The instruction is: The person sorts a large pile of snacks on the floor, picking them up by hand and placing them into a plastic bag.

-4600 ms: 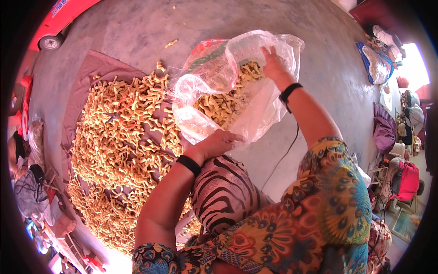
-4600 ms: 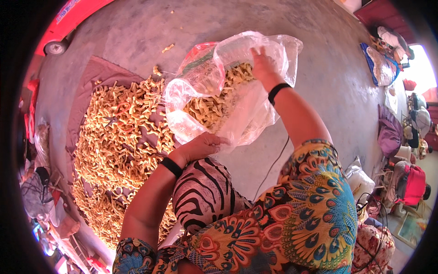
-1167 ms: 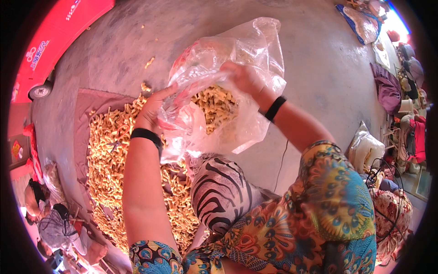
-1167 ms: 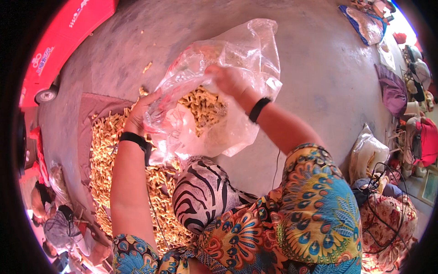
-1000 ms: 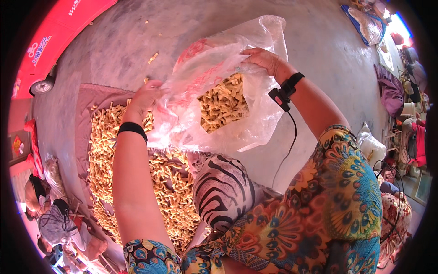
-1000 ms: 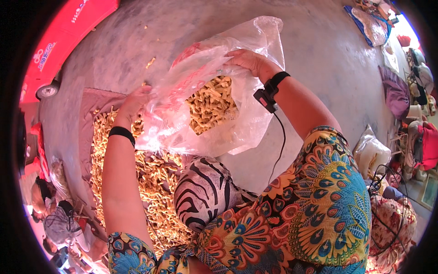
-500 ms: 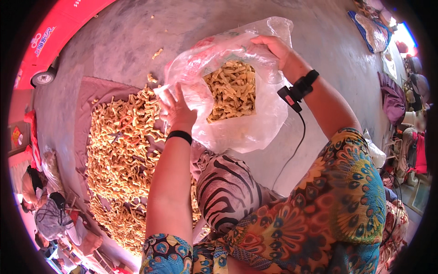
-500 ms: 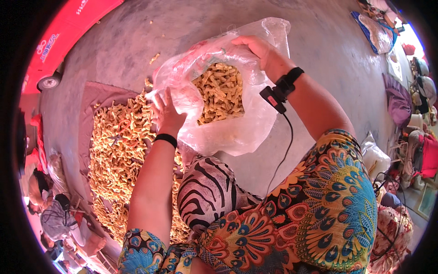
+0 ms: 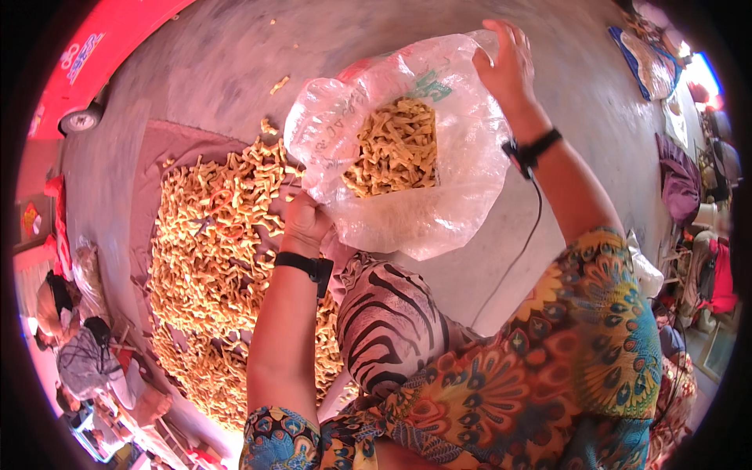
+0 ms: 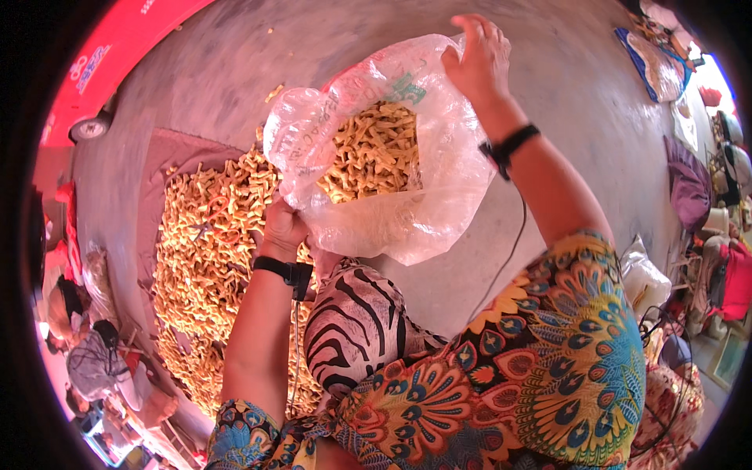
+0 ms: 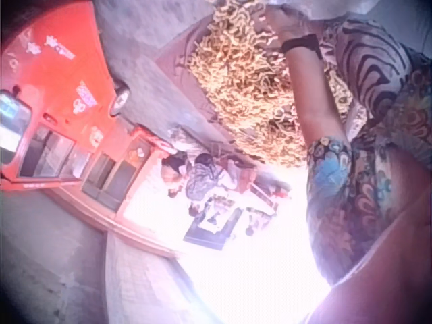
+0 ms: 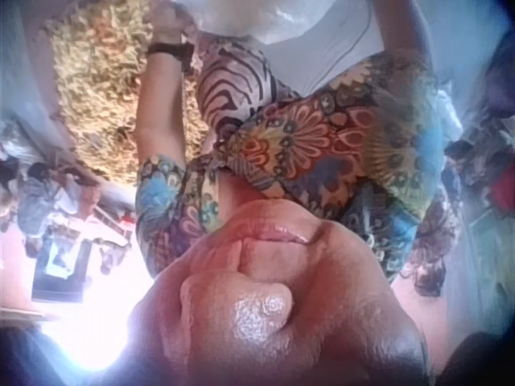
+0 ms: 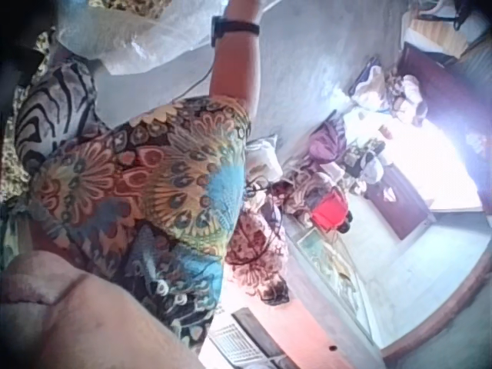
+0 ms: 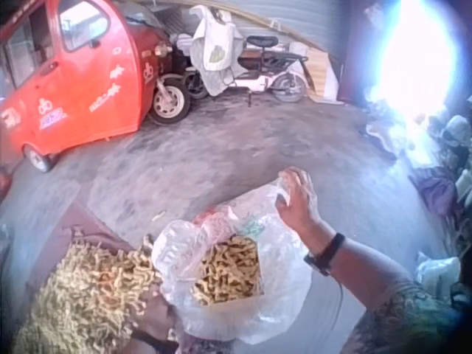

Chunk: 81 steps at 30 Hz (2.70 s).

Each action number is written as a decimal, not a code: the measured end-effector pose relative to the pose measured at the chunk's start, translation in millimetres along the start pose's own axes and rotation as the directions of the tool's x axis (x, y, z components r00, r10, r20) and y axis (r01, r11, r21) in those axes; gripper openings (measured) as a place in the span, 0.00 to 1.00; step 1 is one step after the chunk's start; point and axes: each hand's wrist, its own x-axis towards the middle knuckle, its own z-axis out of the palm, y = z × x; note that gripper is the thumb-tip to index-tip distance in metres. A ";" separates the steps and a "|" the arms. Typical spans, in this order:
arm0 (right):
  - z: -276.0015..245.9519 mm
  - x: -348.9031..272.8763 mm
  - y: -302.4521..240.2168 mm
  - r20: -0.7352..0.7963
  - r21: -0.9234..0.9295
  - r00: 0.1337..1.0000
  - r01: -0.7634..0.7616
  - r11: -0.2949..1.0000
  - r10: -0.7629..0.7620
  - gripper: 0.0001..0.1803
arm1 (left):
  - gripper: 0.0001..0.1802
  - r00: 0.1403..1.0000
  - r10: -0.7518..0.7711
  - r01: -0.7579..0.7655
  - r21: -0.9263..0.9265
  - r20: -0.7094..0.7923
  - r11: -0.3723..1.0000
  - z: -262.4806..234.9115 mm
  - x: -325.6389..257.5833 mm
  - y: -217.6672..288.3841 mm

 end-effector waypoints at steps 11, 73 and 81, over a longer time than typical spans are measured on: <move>-64.4 -261.8 -78.3 0.899 0.437 0.160 -0.297 0.849 -0.407 0.24 | 0.17 0.910 0.043 -0.157 -0.246 -0.413 0.956 -38.2 45.2 -44.7; 87.5 -323.6 -439.0 0.362 0.001 -0.931 0.048 0.999 0.045 0.51 | 0.44 0.553 -0.352 -0.404 -0.613 -0.755 0.679 -318.1 -367.9 -201.7; 64.5 -388.6 -452.6 0.379 -0.427 -0.916 -0.298 0.854 -0.130 0.50 | 0.44 0.796 0.060 -0.462 -0.541 -0.602 0.703 -301.8 -324.2 -143.7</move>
